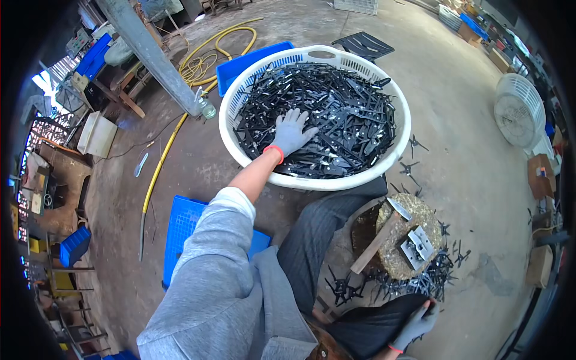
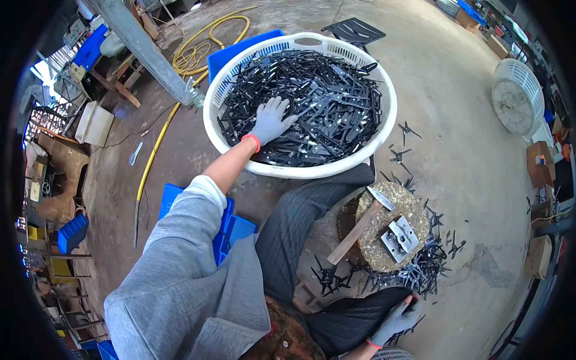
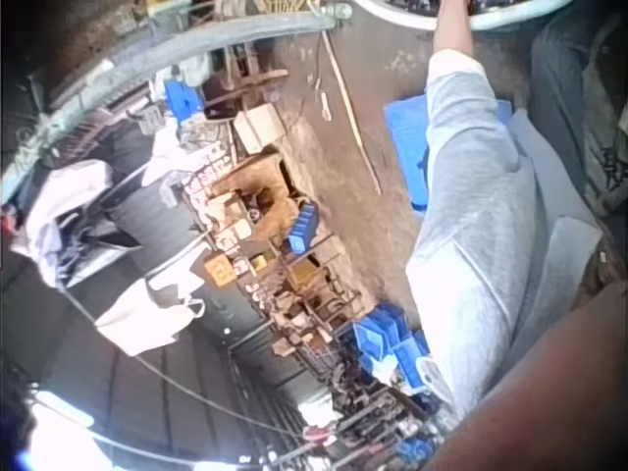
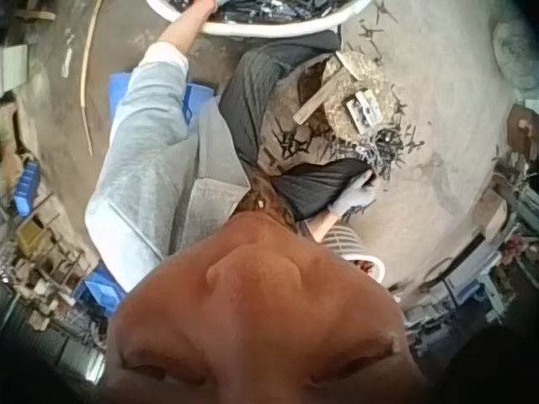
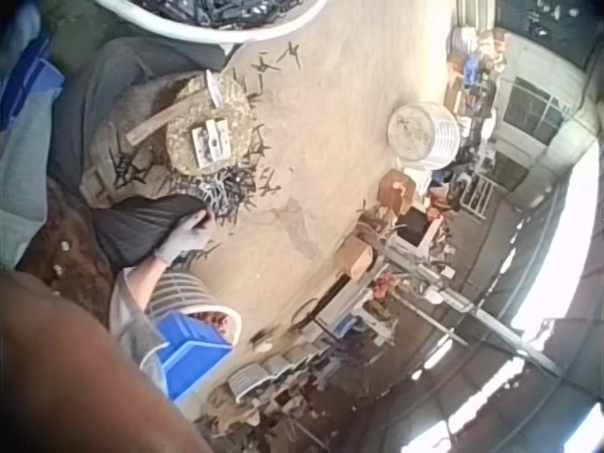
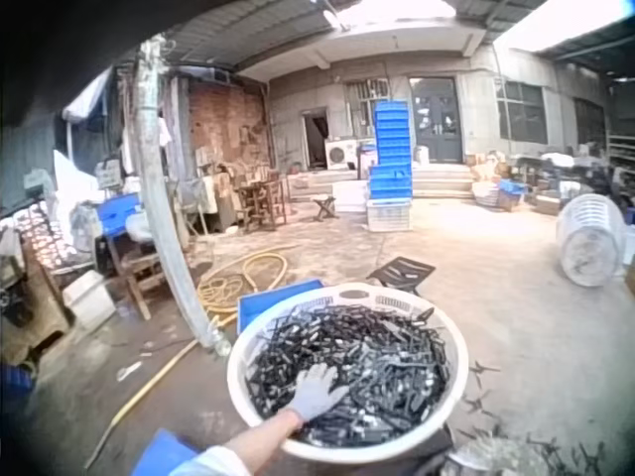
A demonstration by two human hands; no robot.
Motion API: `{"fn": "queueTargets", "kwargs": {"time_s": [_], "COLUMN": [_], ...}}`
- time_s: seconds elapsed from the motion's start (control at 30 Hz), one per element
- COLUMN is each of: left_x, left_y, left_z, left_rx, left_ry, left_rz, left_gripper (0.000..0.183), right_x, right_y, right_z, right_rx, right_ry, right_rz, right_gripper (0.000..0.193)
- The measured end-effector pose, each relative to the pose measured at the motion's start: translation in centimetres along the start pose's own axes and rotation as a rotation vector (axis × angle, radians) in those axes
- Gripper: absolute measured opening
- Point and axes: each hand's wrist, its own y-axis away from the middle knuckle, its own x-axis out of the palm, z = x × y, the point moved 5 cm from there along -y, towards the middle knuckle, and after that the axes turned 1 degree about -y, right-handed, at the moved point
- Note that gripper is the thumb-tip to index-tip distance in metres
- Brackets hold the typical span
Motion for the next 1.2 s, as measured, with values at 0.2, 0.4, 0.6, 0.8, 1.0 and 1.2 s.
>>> {"fn": "queueTargets", "kwargs": {"time_s": [0.2,0.4,0.6,0.8,1.0,1.2], "left_x": [-0.2,-3.2,0.0,1.5,-2.2,-0.8], "left_y": [-0.1,6.4,3.4,-1.8,-6.9,-10.8], "left_z": [0.2,6.6,10.3,14.6,18.7,20.8], "left_rx": [-0.049,-0.299,-0.439,-0.404,-0.151,-0.097], "left_ry": [0.019,-0.063,0.011,0.029,-0.364,-0.587], "left_rz": [-0.149,-0.32,-0.025,-0.141,-0.355,0.194], "left_gripper": [0.065,0.068,0.078,0.071,0.038,0.035], "right_x": [-0.6,-0.4,0.6,0.4,-0.4,0.9], "right_y": [0.1,-0.1,-0.3,-0.9,-1.5,-2.1], "right_z": [0.4,0.4,-0.2,1.3,4.6,5.5], "right_rx": [-0.009,-0.02,-0.015,0.076,-0.023,-0.034], "right_ry": [-0.035,-0.064,0.027,0.031,-0.006,0.073], "right_rz": [-0.033,-0.013,0.01,-0.034,-0.084,-0.052], "right_gripper": [0.021,0.023,0.024,0.024,0.022,0.021]}}
